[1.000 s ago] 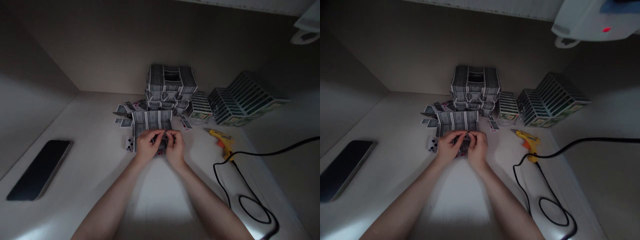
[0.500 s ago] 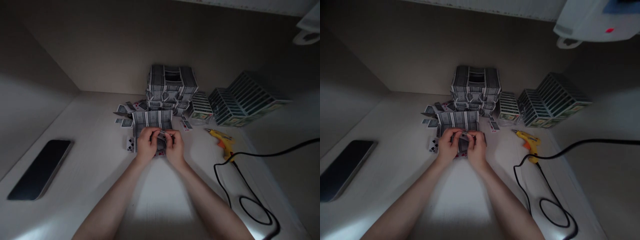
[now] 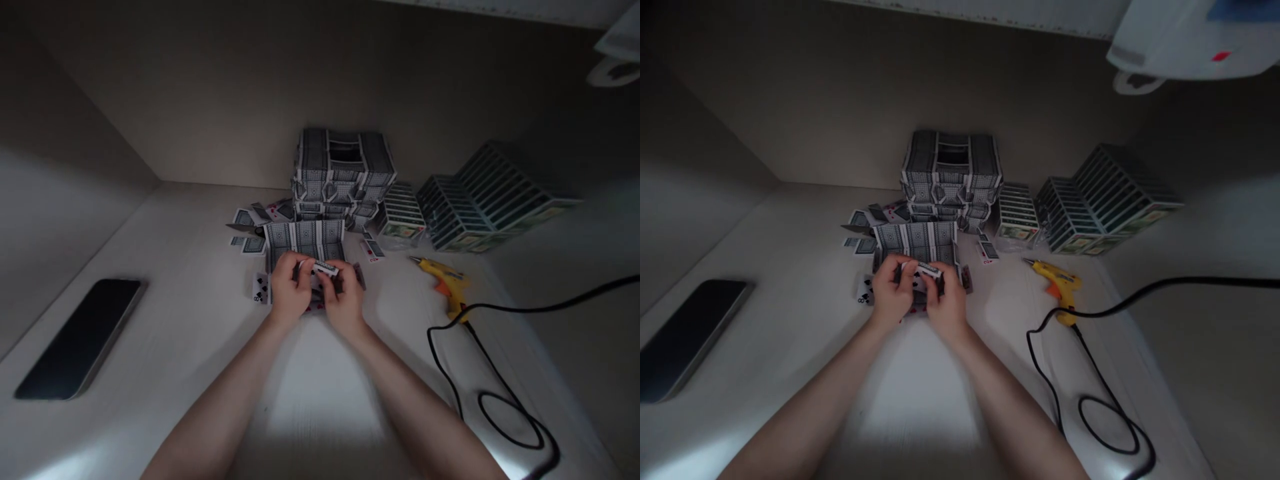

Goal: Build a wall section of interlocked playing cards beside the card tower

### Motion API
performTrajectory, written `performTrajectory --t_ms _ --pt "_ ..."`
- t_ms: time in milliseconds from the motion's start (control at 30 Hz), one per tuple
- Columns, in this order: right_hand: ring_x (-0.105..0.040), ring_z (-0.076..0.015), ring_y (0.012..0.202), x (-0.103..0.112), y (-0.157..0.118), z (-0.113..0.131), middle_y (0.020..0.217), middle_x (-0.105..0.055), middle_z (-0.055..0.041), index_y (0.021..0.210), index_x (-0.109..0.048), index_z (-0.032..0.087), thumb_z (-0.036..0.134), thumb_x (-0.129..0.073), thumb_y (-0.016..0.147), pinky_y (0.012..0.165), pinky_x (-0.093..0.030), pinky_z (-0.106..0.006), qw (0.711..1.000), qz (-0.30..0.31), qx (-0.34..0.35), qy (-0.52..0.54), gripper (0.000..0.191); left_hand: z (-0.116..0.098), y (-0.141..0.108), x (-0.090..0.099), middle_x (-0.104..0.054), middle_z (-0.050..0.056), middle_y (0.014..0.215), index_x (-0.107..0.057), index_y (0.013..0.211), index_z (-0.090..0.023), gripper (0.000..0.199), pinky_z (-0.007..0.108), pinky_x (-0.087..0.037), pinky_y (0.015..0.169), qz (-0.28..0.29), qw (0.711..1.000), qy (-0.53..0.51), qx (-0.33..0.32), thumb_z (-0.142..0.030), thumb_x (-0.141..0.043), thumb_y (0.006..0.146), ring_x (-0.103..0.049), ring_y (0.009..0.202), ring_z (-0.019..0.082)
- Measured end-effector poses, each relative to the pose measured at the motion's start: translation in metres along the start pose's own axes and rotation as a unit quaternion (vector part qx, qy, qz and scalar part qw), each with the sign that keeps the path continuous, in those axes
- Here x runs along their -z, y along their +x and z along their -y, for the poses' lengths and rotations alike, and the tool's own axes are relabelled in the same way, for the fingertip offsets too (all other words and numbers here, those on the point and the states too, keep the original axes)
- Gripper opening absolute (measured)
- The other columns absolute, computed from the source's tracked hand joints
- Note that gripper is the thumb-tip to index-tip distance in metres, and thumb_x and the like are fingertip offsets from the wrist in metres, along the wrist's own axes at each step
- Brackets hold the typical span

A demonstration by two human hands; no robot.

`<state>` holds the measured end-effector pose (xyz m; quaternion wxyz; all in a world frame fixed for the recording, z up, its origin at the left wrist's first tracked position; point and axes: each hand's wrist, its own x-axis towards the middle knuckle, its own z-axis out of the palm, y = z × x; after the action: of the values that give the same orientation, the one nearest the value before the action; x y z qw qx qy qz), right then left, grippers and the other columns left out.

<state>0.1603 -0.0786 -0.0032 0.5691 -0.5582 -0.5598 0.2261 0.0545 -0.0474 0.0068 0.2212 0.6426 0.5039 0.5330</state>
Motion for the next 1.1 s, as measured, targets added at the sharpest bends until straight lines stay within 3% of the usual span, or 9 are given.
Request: performTrajectory --t_ms 133,267,500,567,700,800,933,1100 --pt "-0.059 -0.0159 0.078 -0.002 0.003 -0.002 0.092 -0.063 -0.0047 0.1 -0.055 0.023 0.03 -0.052 0.082 0.07 -0.048 -0.03 0.997 -0.03 -0.044 0.053 0.019 -0.001 0.0 -0.002 -0.063 0.003 0.083 -0.059 0.09 -0.019 0.014 0.027 -0.046 0.072 0.026 0.999 -0.02 0.005 -0.028 -0.053 0.082 -0.058 0.078 0.014" --pt "-0.058 -0.0154 0.077 0.0 0.01 -0.007 0.088 -0.063 -0.0049 0.096 -0.056 0.019 0.036 -0.053 0.08 0.069 -0.047 -0.029 0.991 -0.066 -0.089 0.078 0.023 -0.001 -0.002 -0.004 -0.064 0.006 0.093 -0.055 0.105 -0.019 0.026 0.029 -0.048 0.075 0.055 0.998 -0.039 0.005 -0.026 -0.056 0.079 -0.06 0.083 0.015" --pt "-0.051 -0.0125 0.062 0.004 0.013 -0.008 0.065 -0.056 0.0 0.073 -0.055 0.018 0.048 -0.046 0.082 0.056 -0.042 -0.024 0.984 -0.087 -0.137 0.066 0.033 0.001 -0.002 -0.005 -0.066 0.006 0.089 -0.059 0.097 -0.019 0.018 0.03 -0.049 0.076 0.047 0.999 -0.017 0.002 -0.027 -0.052 0.082 -0.062 0.083 0.016" --pt "-0.051 -0.0122 0.058 0.005 0.012 -0.005 0.065 -0.056 -0.0004 0.075 -0.056 0.018 0.051 -0.044 0.083 0.052 -0.042 -0.024 0.978 -0.068 -0.159 0.116 0.036 0.001 -0.001 -0.005 -0.067 0.005 0.087 -0.06 0.093 -0.019 0.016 0.03 -0.049 0.076 0.034 0.999 -0.006 0.008 -0.027 -0.052 0.083 -0.062 0.082 0.016" --pt "-0.055 -0.0124 0.055 0.006 0.013 0.001 0.079 -0.062 -0.0028 0.1 -0.054 0.02 0.051 -0.043 0.083 0.045 -0.043 -0.025 0.938 0.041 -0.188 0.288 0.037 0.002 0.002 -0.006 -0.068 0.004 0.084 -0.058 0.094 -0.018 0.017 0.027 -0.049 0.07 0.013 0.998 -0.02 0.056 -0.029 -0.05 0.084 -0.064 0.077 0.014" --pt "-0.058 -0.0133 0.062 0.005 0.013 0.002 0.086 -0.062 -0.0022 0.098 -0.054 0.023 0.047 -0.054 0.077 0.049 -0.047 -0.026 0.92 0.097 -0.191 0.329 0.032 0.002 0.002 -0.007 -0.069 0.004 0.082 -0.057 0.097 -0.018 0.019 0.025 -0.05 0.063 0.017 0.995 -0.039 0.092 -0.029 -0.05 0.083 -0.064 0.07 0.014" --pt "-0.058 -0.0136 0.07 0.004 0.013 0.0 0.086 -0.06 -0.0016 0.087 -0.055 0.022 0.044 -0.062 0.071 0.059 -0.051 -0.028 0.911 0.113 -0.203 0.34 0.027 0.002 0.001 -0.006 -0.07 0.003 0.082 -0.056 0.1 -0.019 0.02 0.024 -0.05 0.059 0.018 0.996 -0.024 0.089 -0.026 -0.051 0.082 -0.065 0.067 0.014" --pt "-0.056 -0.0113 0.066 0.003 0.013 -0.002 0.083 -0.059 0.0004 0.085 -0.053 0.023 0.04 -0.068 0.066 0.059 -0.05 -0.026 0.906 0.119 -0.195 0.357 0.029 0.003 0.003 -0.003 -0.069 0.003 0.078 -0.06 0.087 -0.019 0.011 0.027 -0.049 0.066 0.018 0.998 0.051 0.037 -0.023 -0.052 0.08 -0.064 0.072 0.016"
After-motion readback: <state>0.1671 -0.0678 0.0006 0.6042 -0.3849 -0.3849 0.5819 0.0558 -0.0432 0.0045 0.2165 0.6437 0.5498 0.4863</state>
